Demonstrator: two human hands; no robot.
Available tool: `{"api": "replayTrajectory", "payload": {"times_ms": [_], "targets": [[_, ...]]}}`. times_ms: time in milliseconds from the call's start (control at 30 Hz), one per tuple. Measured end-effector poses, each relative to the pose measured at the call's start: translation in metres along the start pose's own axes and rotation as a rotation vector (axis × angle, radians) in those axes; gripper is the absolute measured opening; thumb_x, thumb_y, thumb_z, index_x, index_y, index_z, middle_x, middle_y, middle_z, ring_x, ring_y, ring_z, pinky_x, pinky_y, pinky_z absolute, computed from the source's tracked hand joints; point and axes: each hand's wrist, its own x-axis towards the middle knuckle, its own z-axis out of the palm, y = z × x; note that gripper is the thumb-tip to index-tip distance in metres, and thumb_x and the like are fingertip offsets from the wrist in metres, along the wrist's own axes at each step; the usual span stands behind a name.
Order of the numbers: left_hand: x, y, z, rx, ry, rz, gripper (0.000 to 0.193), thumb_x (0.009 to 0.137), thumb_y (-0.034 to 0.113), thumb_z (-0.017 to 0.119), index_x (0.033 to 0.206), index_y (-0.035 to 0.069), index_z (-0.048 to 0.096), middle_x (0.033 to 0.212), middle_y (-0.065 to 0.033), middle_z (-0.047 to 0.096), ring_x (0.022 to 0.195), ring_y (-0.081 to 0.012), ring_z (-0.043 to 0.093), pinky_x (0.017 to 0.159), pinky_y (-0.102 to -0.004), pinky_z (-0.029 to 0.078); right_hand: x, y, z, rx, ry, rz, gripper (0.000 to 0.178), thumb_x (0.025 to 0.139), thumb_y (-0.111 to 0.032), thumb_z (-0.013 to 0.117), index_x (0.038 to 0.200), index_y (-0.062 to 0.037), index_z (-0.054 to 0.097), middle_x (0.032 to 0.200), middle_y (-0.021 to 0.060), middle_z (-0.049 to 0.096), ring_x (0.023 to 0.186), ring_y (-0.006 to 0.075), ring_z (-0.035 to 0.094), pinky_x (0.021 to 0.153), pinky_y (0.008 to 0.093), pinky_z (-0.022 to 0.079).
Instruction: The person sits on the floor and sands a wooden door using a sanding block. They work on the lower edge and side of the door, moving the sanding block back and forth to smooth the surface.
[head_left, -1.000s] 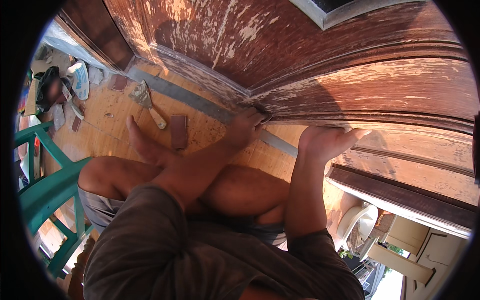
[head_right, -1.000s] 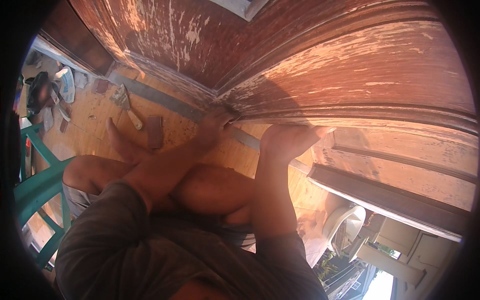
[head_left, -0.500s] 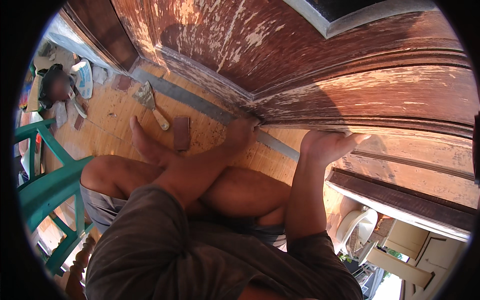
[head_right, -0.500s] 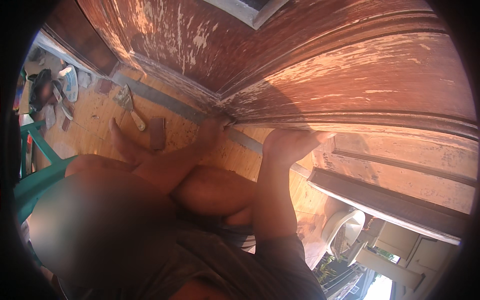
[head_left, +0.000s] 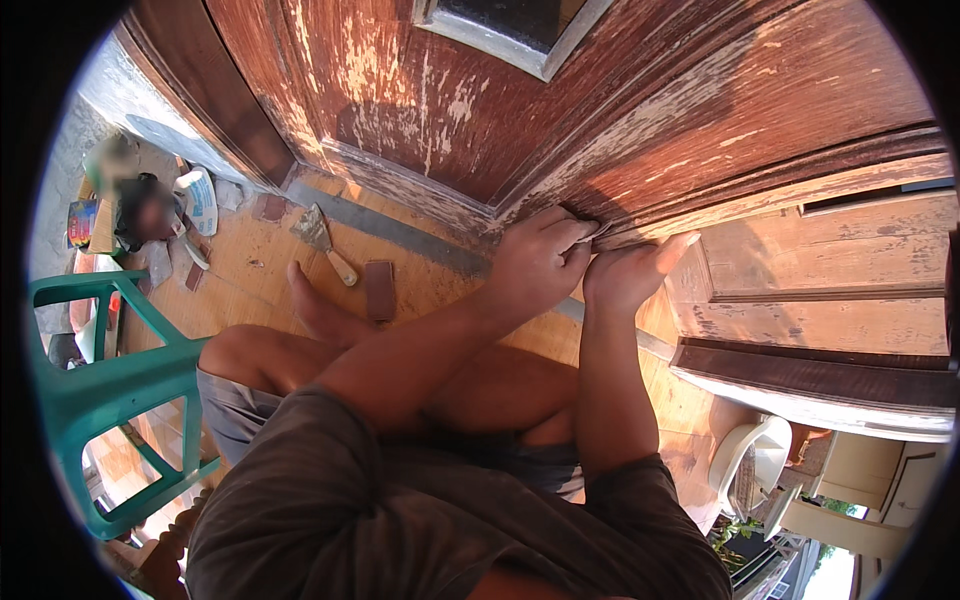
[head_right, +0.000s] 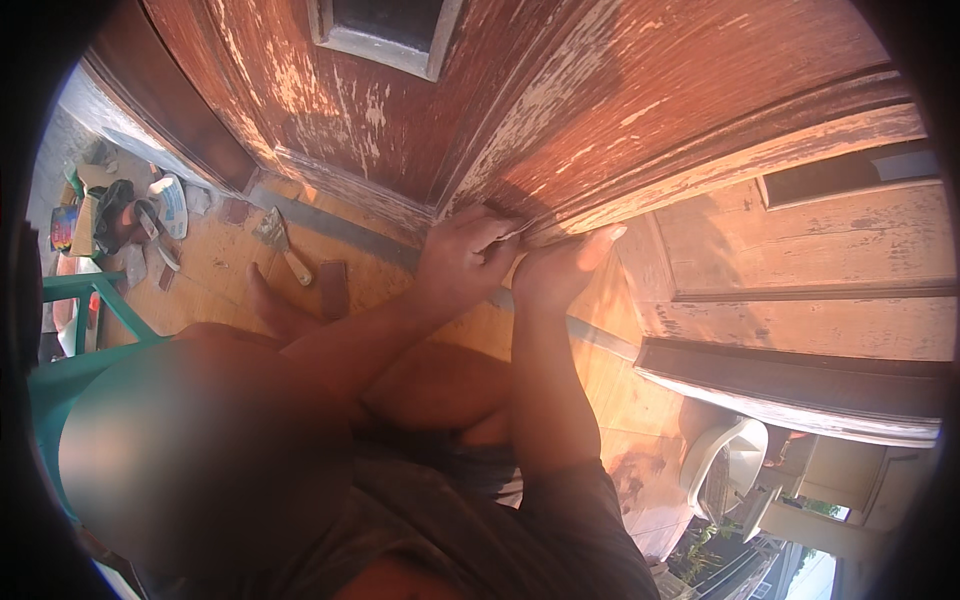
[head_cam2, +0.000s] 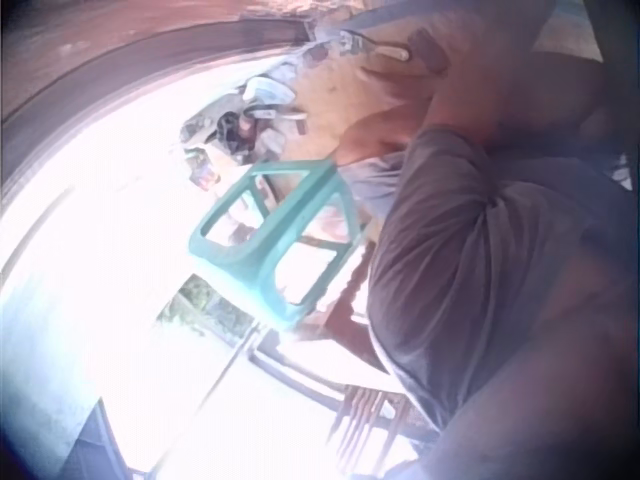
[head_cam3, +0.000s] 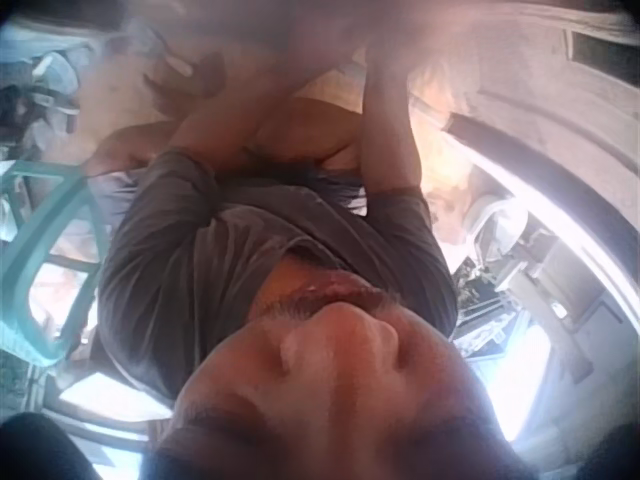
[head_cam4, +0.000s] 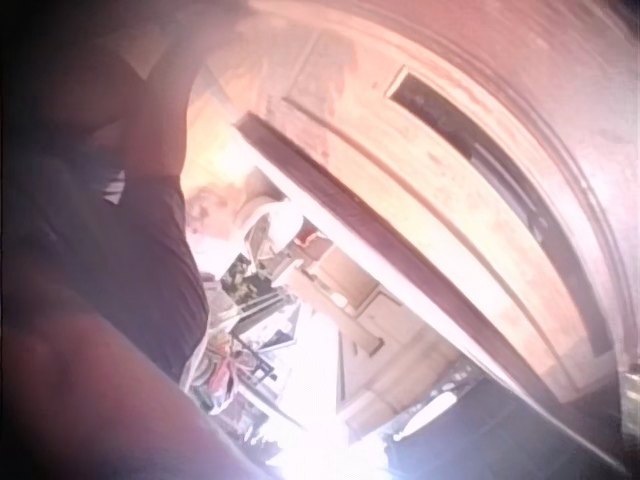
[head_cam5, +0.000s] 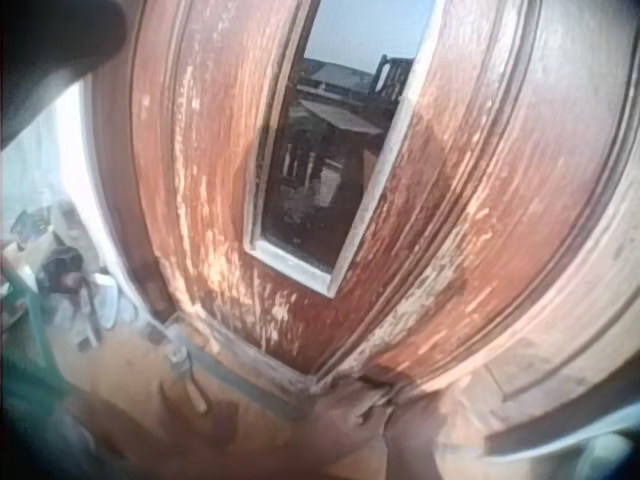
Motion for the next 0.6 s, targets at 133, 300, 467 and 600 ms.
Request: {"api": "replayTrajectory", "payload": {"times_ms": [133,300,467,600], "targets": [[0.047,0.045,-0.001,-0.101,0.134,0.2,0.022,0.084,-0.001,0.073,0.106,0.001,0.077,0.095,-0.0121,0.073,0.08,-0.0246,0.072,0.066,-0.0332,0.057,0.002,-0.001,-0.007,0.091,-0.119,0.038,0.076,0.109,-0.062,0.03,0.155,-0.0014,0.031,0.152,0.0154,0.042,0.138,0.0274,0.044,0.116,0.0434,0.036],[0.086,0.08,0.008,-0.089,0.215,0.383,0.025,0.086,-0.004,0.071,0.109,0.0,0.077,0.096,-0.0115,0.072,0.084,-0.0216,0.069,0.072,-0.0313,0.057,0.002,0.0,-0.014,0.103,-0.133,0.076,0.066,0.112,-0.053,0.029,0.151,-0.0012,0.042,0.143,0.0128,0.053,0.129,0.0244,0.054,0.11,0.0384,0.043],[0.065,0.074,0.02,0.017,0.157,0.496,0.037,0.091,-0.003,0.066,0.128,-0.002,0.068,0.118,-0.0168,0.063,0.106,-0.0277,0.064,0.086,-0.036,0.054,0.005,0.001,-0.013,-0.298,-0.207,-0.249,0.057,0.111,-0.044,0.035,0.147,-0.0008,0.047,0.135,0.0118,0.058,0.122,0.0231,0.058,0.104,0.0366,0.047],[0.054,0.079,0.023,0.122,0.15,0.493,0.041,0.094,-0.003,0.062,0.136,-0.005,0.062,0.128,-0.0191,0.055,0.111,-0.0288,0.058,0.09,-0.0362,0.05,0.007,0.003,-0.014,-0.192,-0.179,-0.158,0.051,0.112,-0.044,0.034,0.135,-0.0017,0.051,0.123,0.01,0.059,0.112,0.021,0.059,0.097,0.0353,0.048]]}}
